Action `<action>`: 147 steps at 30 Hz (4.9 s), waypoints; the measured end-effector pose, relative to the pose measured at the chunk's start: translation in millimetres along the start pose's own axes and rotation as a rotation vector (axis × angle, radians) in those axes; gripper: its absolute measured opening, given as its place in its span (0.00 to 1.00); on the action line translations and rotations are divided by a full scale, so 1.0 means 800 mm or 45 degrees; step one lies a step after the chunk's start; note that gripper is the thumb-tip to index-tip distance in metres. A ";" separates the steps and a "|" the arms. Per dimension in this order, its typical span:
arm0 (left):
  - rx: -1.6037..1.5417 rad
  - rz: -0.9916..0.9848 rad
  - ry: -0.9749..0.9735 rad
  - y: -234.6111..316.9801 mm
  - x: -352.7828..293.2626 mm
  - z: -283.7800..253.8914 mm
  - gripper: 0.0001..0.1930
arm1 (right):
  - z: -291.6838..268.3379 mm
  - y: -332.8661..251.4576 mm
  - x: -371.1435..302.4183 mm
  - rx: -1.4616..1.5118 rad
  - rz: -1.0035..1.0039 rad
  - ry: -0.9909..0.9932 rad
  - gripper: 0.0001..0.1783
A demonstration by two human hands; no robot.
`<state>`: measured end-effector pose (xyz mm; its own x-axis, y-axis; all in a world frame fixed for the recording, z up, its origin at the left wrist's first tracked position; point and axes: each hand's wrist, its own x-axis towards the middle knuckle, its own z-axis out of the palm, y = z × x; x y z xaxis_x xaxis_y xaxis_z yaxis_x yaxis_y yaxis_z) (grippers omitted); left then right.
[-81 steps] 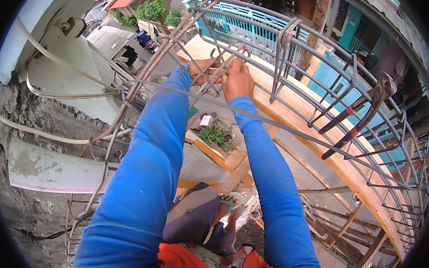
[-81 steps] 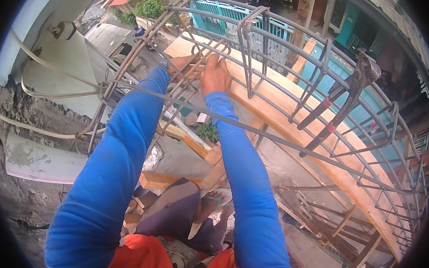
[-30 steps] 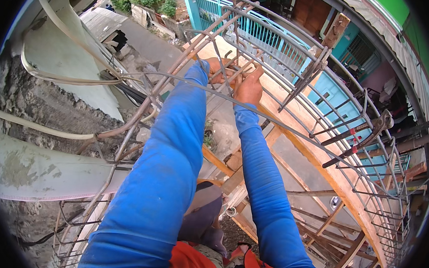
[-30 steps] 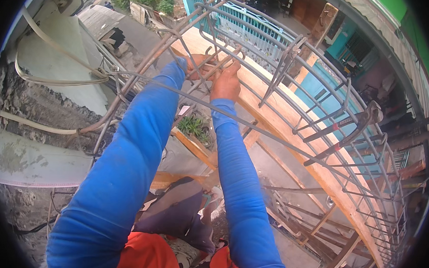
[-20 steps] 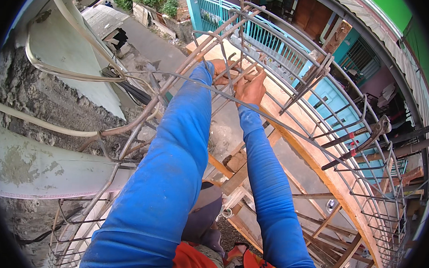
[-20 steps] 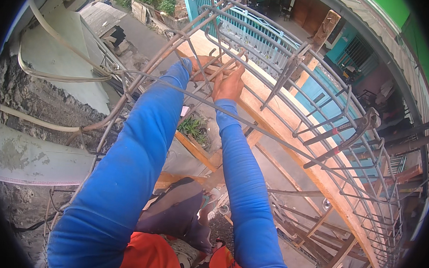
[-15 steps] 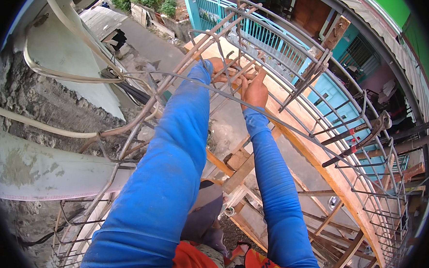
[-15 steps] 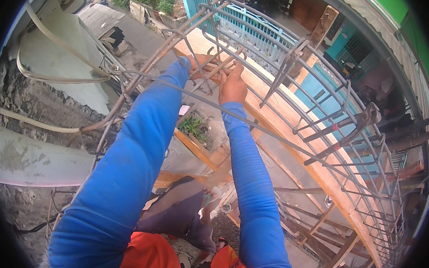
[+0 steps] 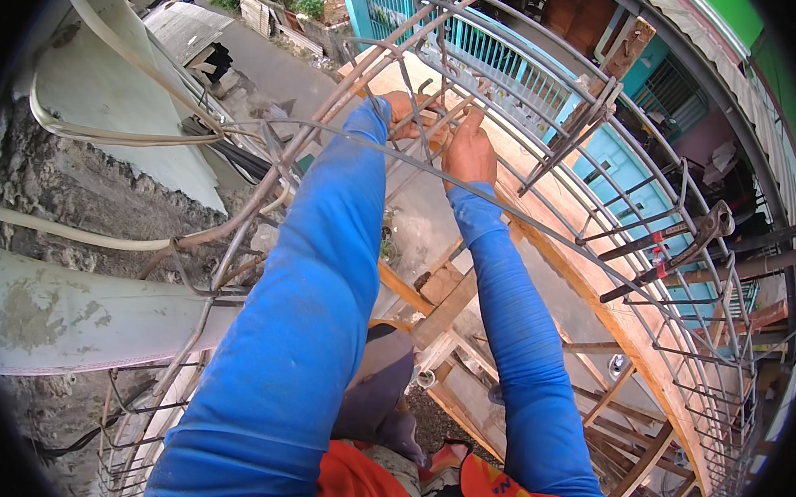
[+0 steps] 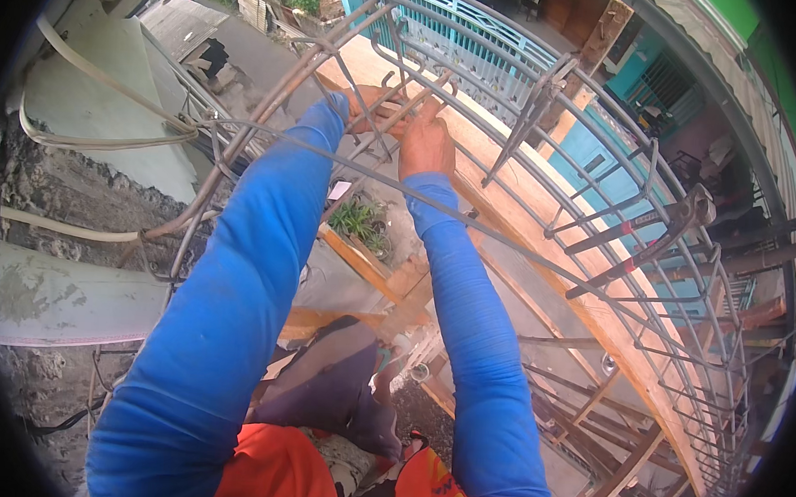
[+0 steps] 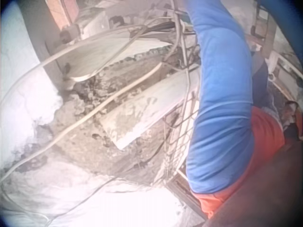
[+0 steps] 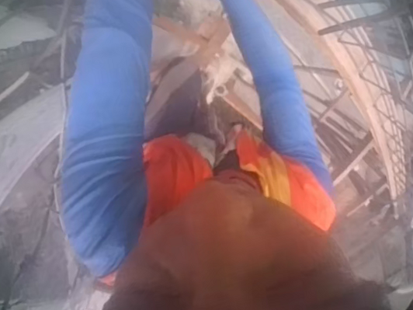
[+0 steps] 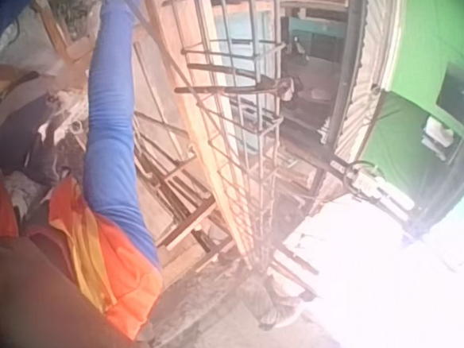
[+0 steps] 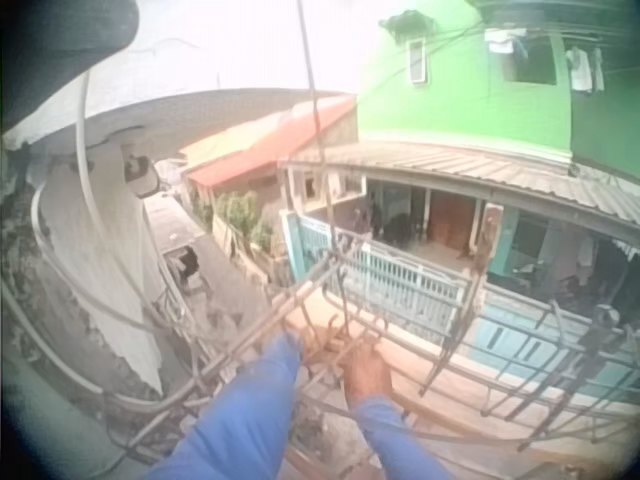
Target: The person is assembling a rebar cage on scaffolding at a construction site. They use pliers to bend and secure wire ties around intersecting steel bars, forming a grid structure.
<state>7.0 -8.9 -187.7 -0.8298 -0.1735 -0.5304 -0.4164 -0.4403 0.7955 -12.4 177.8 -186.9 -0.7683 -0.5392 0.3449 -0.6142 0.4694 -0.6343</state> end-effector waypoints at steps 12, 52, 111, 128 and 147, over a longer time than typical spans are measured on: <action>0.309 0.137 -0.197 -0.012 0.028 -0.050 0.19 | 0.008 -0.035 0.013 -0.119 0.298 -0.025 0.34; -0.096 -0.014 -0.059 0.004 -0.007 -0.008 0.18 | 0.006 -0.014 -0.022 0.548 0.045 -0.067 0.44; -0.117 -0.009 -0.003 0.005 0.002 -0.011 0.21 | -0.225 0.013 -0.241 0.364 0.041 0.802 0.12; -0.083 -0.047 -0.114 -0.001 0.025 -0.035 0.23 | -0.302 0.012 -0.131 0.046 0.148 0.958 0.17; -0.102 0.028 -0.104 -0.004 0.007 -0.022 0.16 | -0.314 -0.021 -0.039 1.548 -0.470 0.828 0.25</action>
<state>10.2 -24.0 -198.7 -0.8672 -0.1128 -0.4851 -0.3697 -0.5067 0.7788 -23.3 361.9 -13.1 -0.7498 0.0709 0.6579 -0.5157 -0.6856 -0.5139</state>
